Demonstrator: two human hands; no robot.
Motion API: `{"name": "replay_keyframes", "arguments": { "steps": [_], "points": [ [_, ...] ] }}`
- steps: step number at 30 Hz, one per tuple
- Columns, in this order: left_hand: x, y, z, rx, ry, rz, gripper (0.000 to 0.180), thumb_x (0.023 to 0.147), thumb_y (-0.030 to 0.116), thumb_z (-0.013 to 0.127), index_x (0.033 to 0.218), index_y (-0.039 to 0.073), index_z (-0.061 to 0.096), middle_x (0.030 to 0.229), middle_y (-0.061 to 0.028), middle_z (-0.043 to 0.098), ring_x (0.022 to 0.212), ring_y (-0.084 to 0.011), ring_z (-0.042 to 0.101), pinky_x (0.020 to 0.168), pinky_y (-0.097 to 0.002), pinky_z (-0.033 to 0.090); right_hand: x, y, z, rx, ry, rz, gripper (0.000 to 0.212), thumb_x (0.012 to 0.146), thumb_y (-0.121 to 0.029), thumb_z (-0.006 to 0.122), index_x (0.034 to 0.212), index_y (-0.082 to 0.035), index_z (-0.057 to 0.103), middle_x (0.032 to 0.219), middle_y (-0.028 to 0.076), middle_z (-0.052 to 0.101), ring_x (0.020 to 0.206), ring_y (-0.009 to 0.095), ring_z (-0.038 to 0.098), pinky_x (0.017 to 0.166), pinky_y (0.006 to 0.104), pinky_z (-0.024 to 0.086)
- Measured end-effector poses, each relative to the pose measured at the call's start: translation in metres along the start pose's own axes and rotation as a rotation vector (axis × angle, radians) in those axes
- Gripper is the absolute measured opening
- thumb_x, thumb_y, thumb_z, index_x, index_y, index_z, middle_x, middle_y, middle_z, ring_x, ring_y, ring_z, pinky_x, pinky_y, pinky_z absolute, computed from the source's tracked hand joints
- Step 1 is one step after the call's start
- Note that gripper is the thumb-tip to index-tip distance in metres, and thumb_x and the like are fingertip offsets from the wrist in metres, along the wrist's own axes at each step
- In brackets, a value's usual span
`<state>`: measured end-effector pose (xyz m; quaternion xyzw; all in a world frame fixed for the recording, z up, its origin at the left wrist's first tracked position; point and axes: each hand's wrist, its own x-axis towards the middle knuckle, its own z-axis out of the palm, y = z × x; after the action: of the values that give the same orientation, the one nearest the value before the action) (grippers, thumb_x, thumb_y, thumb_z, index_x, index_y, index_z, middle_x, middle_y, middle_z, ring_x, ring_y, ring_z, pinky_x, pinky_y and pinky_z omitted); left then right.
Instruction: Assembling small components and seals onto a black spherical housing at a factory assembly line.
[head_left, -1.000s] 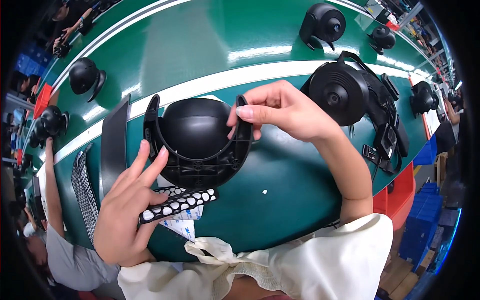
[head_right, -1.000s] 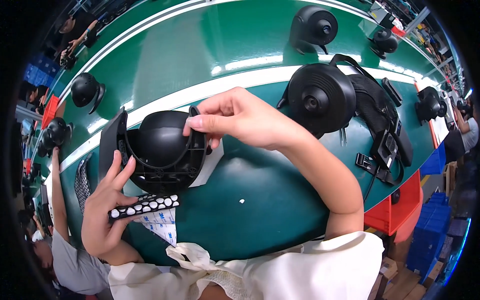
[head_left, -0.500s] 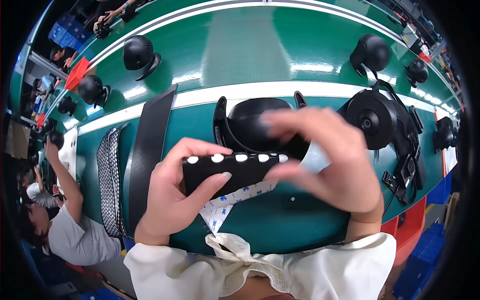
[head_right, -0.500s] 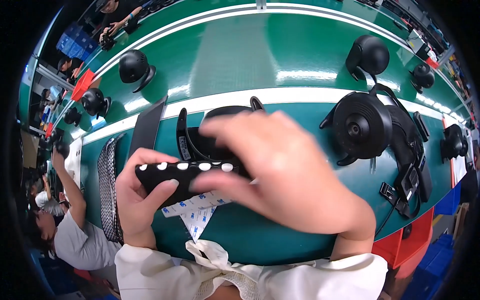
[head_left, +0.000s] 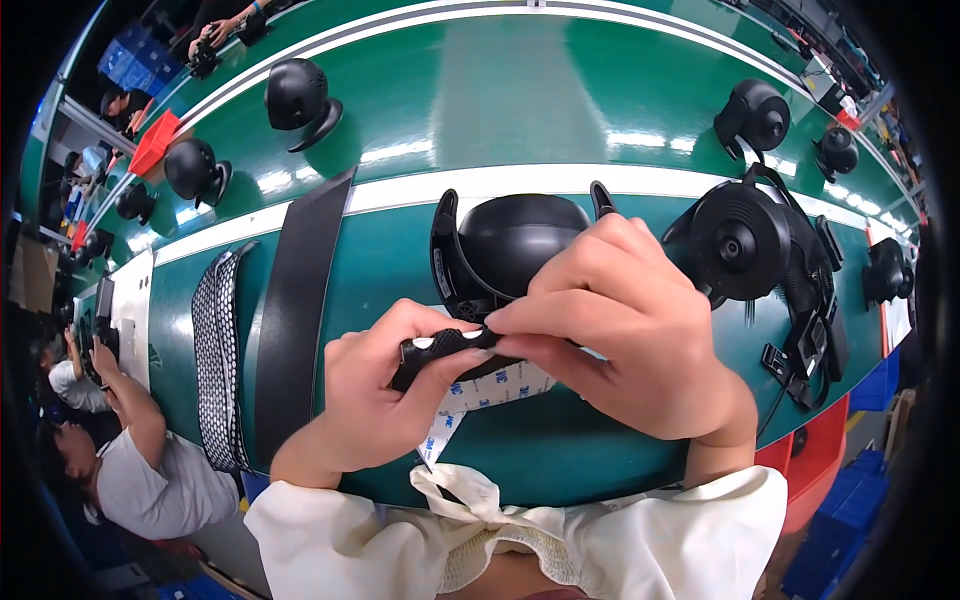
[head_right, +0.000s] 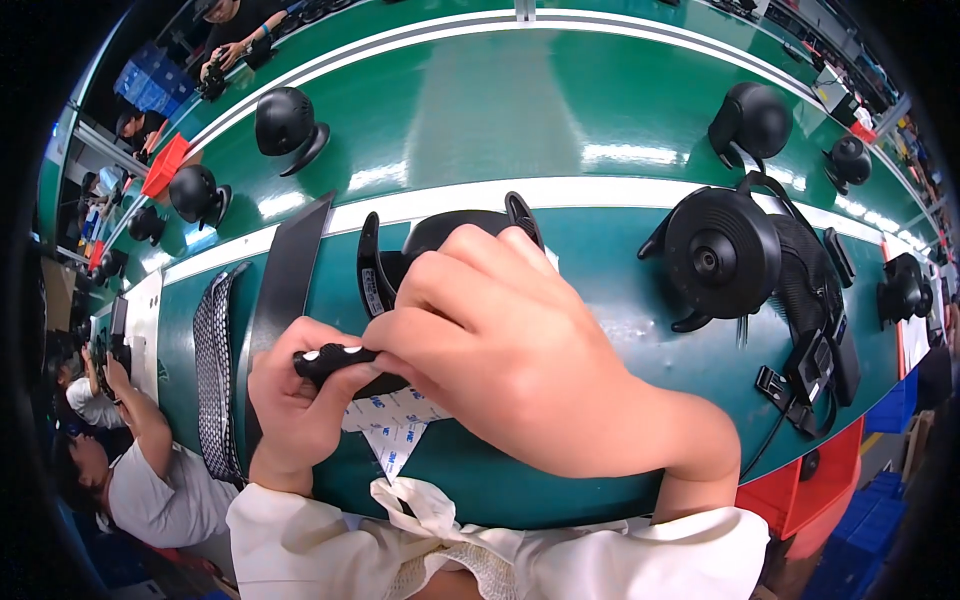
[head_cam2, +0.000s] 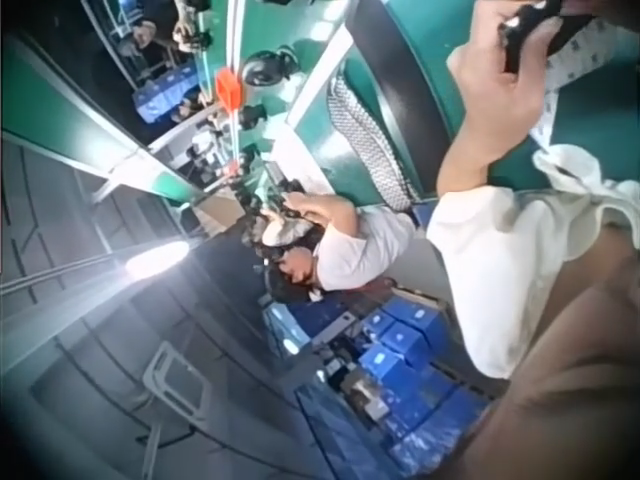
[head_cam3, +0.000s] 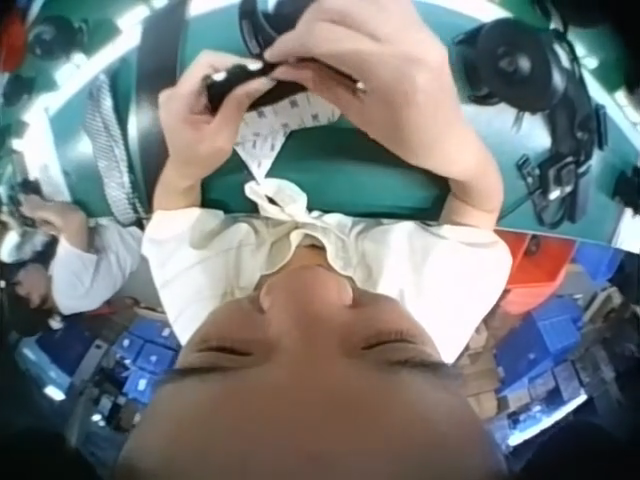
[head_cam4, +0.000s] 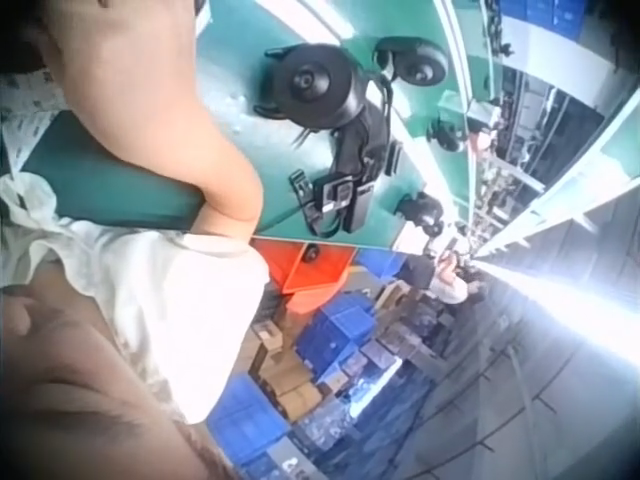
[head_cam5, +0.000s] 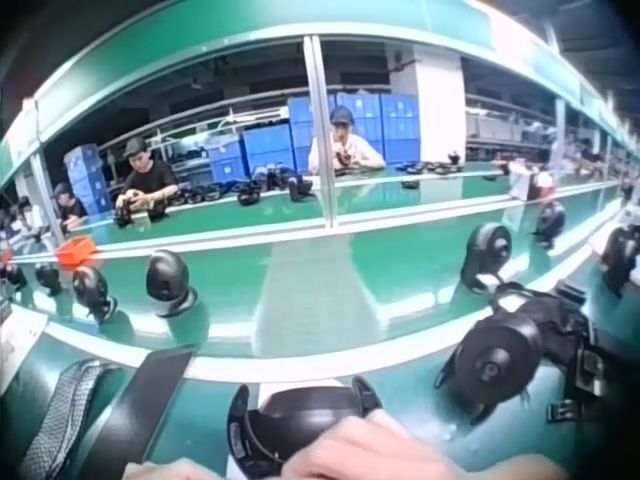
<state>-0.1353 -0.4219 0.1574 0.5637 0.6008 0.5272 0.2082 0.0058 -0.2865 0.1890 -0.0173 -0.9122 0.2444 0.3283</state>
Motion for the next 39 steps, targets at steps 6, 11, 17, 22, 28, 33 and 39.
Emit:
{"name": "replay_keyframes", "arguments": {
  "steps": [6,11,17,22,28,33,39],
  "points": [
    [0.001,0.012,-0.001,-0.259,0.016,-0.268,0.010,0.080,0.004,0.057,0.087,-0.001,0.053,0.076,-0.0044,0.061,0.067,-0.0032,0.053,0.060,-0.0186,0.043,-0.010,-0.008,0.011,-0.280,0.056,-0.300,0.028,0.052,-0.006,0.065,0.080,-0.004,0.063,0.072,0.005,0.052,0.062,0.018,0.046,0.051,0.0267,0.038],
    [-0.016,0.006,-0.023,-0.294,-0.084,-0.394,0.008,0.084,0.007,0.051,0.088,0.000,0.048,0.068,-0.0005,0.055,0.062,-0.0029,0.045,0.057,-0.0170,0.036,0.001,0.000,0.006,0.139,-0.053,-0.247,0.017,0.053,-0.011,0.063,0.069,-0.007,0.062,0.070,0.006,0.055,0.061,0.017,0.046,0.060,0.0277,0.036],
    [-0.039,-0.048,-0.033,-0.369,-0.209,-0.126,0.013,0.080,0.010,0.055,0.083,0.001,0.046,0.114,-0.0159,0.038,0.098,-0.0225,0.043,0.084,-0.0329,0.037,0.012,0.005,0.030,0.575,-0.125,0.415,0.036,0.073,0.011,0.054,0.106,0.003,0.044,0.083,0.005,0.055,0.071,0.005,0.047,0.061,0.0161,0.035],
    [-0.048,-0.061,-0.014,-0.680,-0.196,-0.114,0.015,0.081,0.012,0.056,0.084,0.001,0.046,0.126,-0.0200,0.028,0.120,-0.0319,0.033,0.097,-0.0451,0.030,0.015,-0.004,0.048,0.481,-0.162,0.376,0.036,0.074,0.010,0.054,0.107,0.003,0.044,0.080,0.004,0.058,0.066,0.005,0.049,0.058,0.0156,0.035],
    [-0.053,-0.065,-0.008,-0.857,-0.331,-0.074,0.012,0.080,0.002,0.055,0.089,0.000,0.046,0.137,-0.0234,0.013,0.128,-0.0358,0.020,0.102,-0.0459,0.022,0.010,0.000,0.056,0.266,-0.170,0.289,0.037,0.071,0.011,0.056,0.105,0.001,0.046,0.077,0.003,0.059,0.064,0.006,0.050,0.057,0.0163,0.038],
    [-0.054,-0.065,-0.007,-0.839,-0.318,-0.062,0.013,0.079,0.001,0.055,0.089,0.001,0.046,0.137,-0.0238,0.013,0.128,-0.0356,0.020,0.102,-0.0458,0.022,0.011,0.002,0.059,0.185,-0.150,0.247,0.036,0.070,0.012,0.056,0.104,0.001,0.047,0.076,0.003,0.059,0.063,0.006,0.050,0.058,0.0163,0.038],
    [-0.054,-0.065,-0.009,-0.810,-0.332,-0.056,0.015,0.078,0.001,0.056,0.090,0.000,0.046,0.137,-0.0243,0.013,0.128,-0.0361,0.020,0.102,-0.0450,0.023,0.008,0.005,0.063,0.148,-0.144,0.210,0.037,0.070,0.010,0.058,0.103,0.001,0.048,0.075,0.003,0.060,0.064,0.006,0.051,0.058,0.0172,0.039]
  ]
}}
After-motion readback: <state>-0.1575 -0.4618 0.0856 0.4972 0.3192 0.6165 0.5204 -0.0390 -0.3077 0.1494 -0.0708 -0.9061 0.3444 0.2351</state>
